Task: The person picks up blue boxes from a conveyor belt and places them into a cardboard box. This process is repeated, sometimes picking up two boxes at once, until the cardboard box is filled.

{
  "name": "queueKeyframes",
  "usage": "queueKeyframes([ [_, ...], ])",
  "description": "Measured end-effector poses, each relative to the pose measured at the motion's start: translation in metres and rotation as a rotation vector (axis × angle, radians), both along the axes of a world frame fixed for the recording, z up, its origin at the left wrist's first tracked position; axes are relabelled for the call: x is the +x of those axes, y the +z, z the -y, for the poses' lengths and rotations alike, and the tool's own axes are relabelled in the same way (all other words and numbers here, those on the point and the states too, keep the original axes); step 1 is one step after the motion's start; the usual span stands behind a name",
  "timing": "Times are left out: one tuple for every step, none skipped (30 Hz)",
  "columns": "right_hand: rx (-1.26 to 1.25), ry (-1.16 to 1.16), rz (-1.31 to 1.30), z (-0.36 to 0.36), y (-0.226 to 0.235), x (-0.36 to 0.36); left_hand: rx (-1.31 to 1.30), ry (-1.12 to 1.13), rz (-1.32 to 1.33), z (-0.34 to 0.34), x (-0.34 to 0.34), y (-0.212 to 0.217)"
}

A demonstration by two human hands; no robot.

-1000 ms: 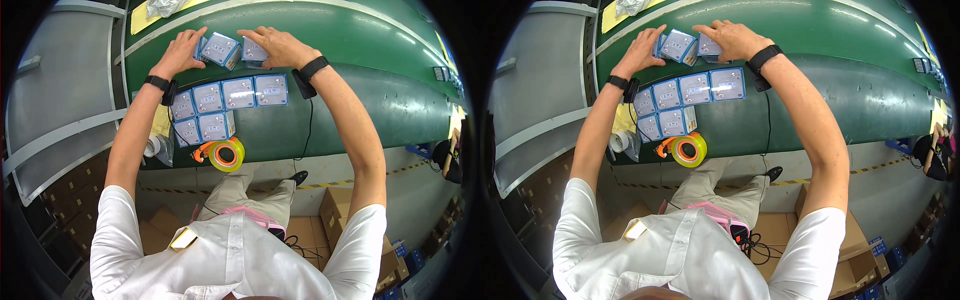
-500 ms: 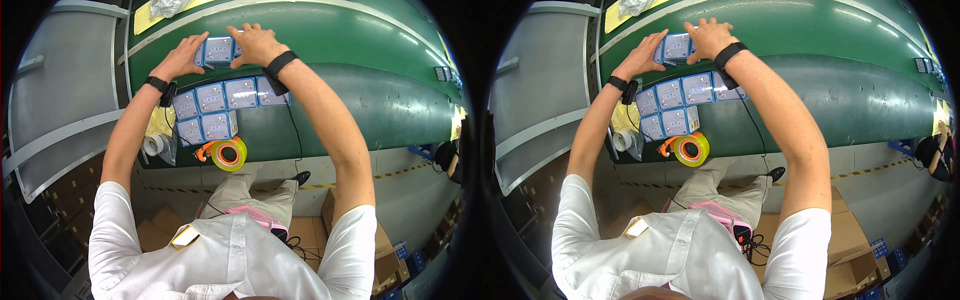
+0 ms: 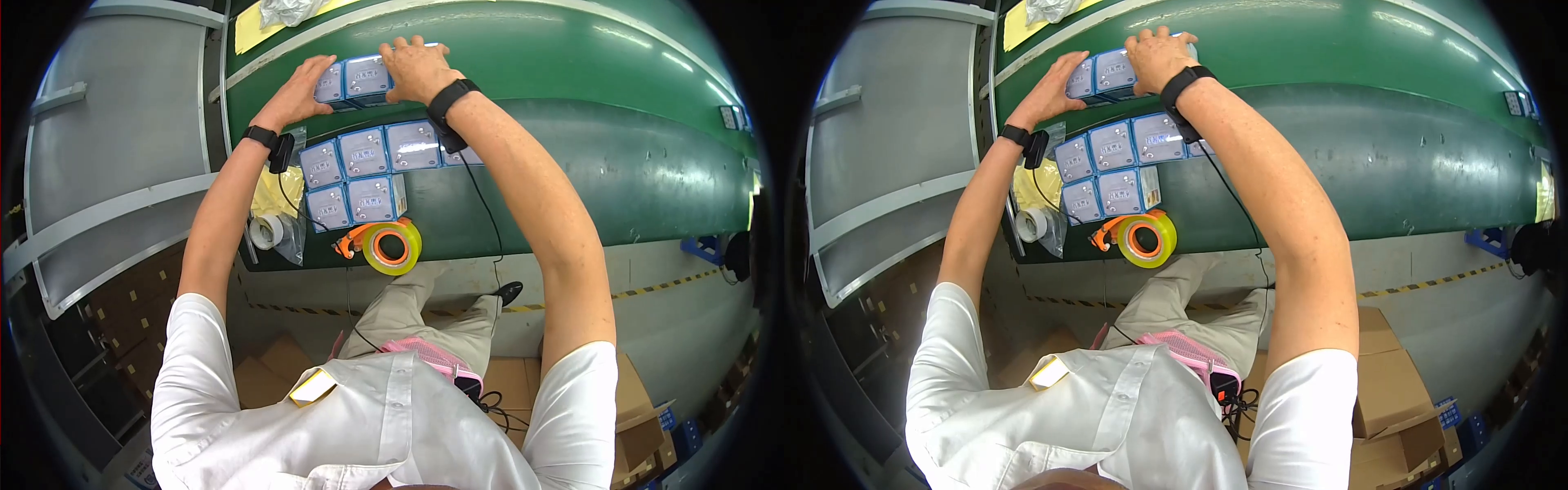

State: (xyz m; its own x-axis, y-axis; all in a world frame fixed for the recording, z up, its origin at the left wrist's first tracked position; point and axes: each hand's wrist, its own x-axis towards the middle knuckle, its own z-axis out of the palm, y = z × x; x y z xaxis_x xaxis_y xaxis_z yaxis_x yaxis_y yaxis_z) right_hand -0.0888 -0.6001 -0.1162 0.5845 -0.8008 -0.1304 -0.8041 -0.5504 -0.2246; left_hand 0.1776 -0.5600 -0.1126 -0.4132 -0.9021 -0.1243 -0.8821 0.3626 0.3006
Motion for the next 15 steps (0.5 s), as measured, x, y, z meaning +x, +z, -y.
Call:
queueKeyframes([
  [0.000, -0.009, 0.004, -0.001, 0.000, 0.002, 0.024, 0.027, 0.015, 0.000, 0.001, 0.002],
  [-0.015, 0.002, 0.031, -0.001, -0.002, 0.004, 0.050, 0.049, 0.024, 0.000, -0.001, 0.003],
  [-0.035, 0.013, 0.058, 0.001, -0.003, 0.004, 0.072, 0.071, 0.034, 0.001, -0.004, 0.005],
  [-0.055, 0.023, 0.084, 0.003, -0.003, 0.003, 0.070, 0.055, 0.032, 0.000, -0.006, 0.009],
  [-0.063, 0.003, 0.078, 0.010, -0.001, 0.000, 0.030, 0.055, 0.017, 0.000, -0.007, 0.010],
  [-0.090, 0.025, 0.130, 0.016, 0.004, -0.007, -0.005, 0.051, 0.000, -0.001, -0.010, 0.013],
  [-0.119, 0.045, 0.179, 0.021, 0.010, -0.016, -0.039, 0.044, -0.020, -0.001, -0.015, 0.015],
  [-0.134, 0.065, 0.221, 0.016, 0.015, -0.031, -0.028, 0.018, -0.035, -0.003, -0.029, 0.025],
  [-0.125, 0.040, 0.204, 0.008, 0.029, -0.052, -0.102, -0.011, -0.020, -0.002, -0.049, 0.051],
  [-0.135, 0.043, 0.200, 0.002, 0.052, -0.081, -0.180, -0.047, -0.015, 0.002, -0.074, 0.074],
  [-0.151, 0.047, 0.198, -0.004, 0.081, -0.111, -0.206, -0.087, -0.012, 0.001, -0.099, 0.096],
  [-0.129, 0.004, 0.165, -0.020, 0.105, -0.146, -0.232, -0.145, -0.030, -0.001, -0.131, 0.111],
  [-0.094, -0.042, 0.092, -0.037, 0.126, -0.181, -0.284, -0.220, -0.100, -0.005, -0.161, 0.107],
  [-0.176, -0.126, 0.114, -0.067, 0.135, -0.210, -0.348, -0.302, -0.149, -0.012, -0.192, 0.117],
  [-0.258, -0.208, 0.146, -0.095, 0.147, -0.237, -0.333, -0.328, -0.162, -0.025, -0.224, 0.133],
])
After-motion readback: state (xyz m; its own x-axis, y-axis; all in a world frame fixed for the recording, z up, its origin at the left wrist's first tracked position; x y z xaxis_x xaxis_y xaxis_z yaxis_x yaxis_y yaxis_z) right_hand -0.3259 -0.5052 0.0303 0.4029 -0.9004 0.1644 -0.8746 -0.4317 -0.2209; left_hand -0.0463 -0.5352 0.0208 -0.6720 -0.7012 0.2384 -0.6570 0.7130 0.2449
